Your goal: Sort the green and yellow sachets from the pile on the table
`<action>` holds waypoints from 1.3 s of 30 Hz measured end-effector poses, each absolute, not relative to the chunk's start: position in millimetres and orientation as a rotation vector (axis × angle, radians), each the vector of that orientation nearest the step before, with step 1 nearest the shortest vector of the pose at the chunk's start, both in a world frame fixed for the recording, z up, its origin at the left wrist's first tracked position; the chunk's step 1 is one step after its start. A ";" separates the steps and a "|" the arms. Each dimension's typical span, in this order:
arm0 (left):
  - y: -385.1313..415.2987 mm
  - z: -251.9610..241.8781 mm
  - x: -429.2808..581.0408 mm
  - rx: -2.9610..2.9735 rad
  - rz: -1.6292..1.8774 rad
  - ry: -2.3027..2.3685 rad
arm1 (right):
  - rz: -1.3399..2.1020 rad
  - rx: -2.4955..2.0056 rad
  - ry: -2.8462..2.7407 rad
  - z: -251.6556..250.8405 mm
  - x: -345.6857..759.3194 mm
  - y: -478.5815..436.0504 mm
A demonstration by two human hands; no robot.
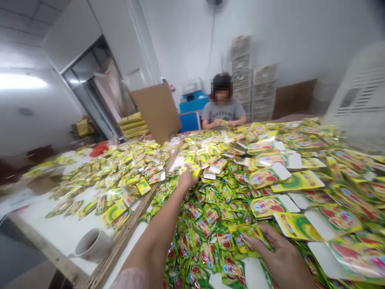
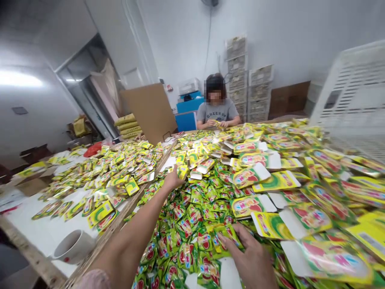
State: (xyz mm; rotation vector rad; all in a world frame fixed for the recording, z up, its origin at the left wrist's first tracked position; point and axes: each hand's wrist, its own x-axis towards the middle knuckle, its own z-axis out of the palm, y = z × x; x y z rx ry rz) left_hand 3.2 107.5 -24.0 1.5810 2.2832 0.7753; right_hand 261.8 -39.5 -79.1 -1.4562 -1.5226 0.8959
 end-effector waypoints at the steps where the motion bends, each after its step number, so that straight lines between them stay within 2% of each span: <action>1: 103.4 -23.8 3.1 1.587 0.802 2.283 | 0.915 -1.458 -1.517 -80.2 263.9 -38.2; 3: 87.9 -22.1 4.5 1.617 0.952 2.184 | 0.957 -1.449 -1.501 -81.6 267.3 -35.4; 6: 51.6 -23.3 12.4 1.505 1.242 1.720 | 0.997 -1.427 -1.471 -82.7 267.0 -33.2; 10: 2.8 -39.4 32.3 1.235 1.204 1.344 | 0.895 -1.409 -1.539 -85.3 255.6 -37.3; 13: -17.9 -53.4 44.5 1.113 1.122 1.412 | 0.766 -1.372 -1.635 -88.0 245.9 -42.8; 17: -23.9 -55.7 47.6 1.146 1.108 1.703 | 0.766 -1.341 -1.739 -82.4 244.9 -46.1; 23: 1.6 -22.6 64.5 1.818 1.028 2.006 | 0.766 -1.386 -1.652 -58.6 256.9 -45.4; 29: 60.2 -30.4 119.0 2.213 0.425 1.953 | 0.764 -1.379 -1.655 -56.2 259.4 -45.0; 32: 74.0 -40.5 126.7 2.240 0.299 1.928 | 0.762 -1.398 -1.630 -57.5 262.1 -43.4; 35: 72.5 -36.3 117.1 2.254 0.337 1.947 | 0.759 -1.438 -1.580 -56.4 264.5 -42.2; 39: 50.4 -12.5 94.3 2.083 0.766 1.846 | 0.836 -1.407 -1.519 -53.6 265.6 -41.5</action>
